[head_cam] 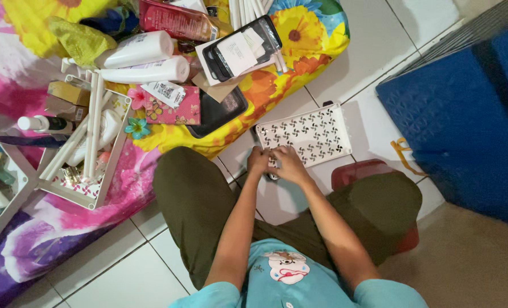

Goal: The person assembles a white perforated plastic storage tray by attaching black plastic feet to its underside. They then place a black pouch, a passport, and several white cylindrical tubes into the tray. The person sits on the floor in a cluttered room while performing the task.

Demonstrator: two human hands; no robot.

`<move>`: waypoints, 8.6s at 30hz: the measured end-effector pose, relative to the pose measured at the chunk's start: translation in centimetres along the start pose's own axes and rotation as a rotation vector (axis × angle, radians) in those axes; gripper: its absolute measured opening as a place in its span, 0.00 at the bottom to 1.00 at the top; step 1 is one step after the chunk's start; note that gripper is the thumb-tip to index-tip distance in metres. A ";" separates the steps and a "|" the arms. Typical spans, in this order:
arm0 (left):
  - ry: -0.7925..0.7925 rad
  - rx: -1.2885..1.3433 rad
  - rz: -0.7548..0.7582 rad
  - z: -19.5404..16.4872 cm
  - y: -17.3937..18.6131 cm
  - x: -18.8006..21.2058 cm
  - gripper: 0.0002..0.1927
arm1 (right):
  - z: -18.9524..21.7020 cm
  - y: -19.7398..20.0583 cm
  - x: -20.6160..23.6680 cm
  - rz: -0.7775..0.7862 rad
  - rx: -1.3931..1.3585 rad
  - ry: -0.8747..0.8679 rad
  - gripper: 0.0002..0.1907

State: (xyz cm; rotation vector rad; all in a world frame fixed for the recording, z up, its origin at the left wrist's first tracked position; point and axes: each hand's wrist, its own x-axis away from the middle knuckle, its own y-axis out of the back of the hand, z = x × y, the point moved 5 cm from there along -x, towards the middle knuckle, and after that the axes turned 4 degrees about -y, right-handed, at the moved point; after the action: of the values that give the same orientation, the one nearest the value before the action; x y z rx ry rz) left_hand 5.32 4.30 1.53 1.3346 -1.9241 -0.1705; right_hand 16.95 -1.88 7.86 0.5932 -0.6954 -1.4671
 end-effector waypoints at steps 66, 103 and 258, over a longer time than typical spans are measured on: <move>-0.640 0.013 -0.114 -12.0 9.5 4.4 0.22 | 0.2 13.1 -1.4 0.061 -0.795 -0.555 0.11; -0.295 0.776 0.019 -4.9 8.3 -2.4 0.22 | -1.3 11.0 -12.4 -0.219 -0.055 -0.153 0.22; -0.621 0.394 0.146 -9.6 7.5 4.2 0.18 | -8.7 15.6 -2.5 0.130 -0.073 -0.662 0.24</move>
State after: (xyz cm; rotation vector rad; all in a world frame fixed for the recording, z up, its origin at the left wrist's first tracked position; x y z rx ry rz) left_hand 5.35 6.95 14.13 1.5010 -2.6777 -0.1484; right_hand 33.96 0.58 13.29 -0.0143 -1.1602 -1.5603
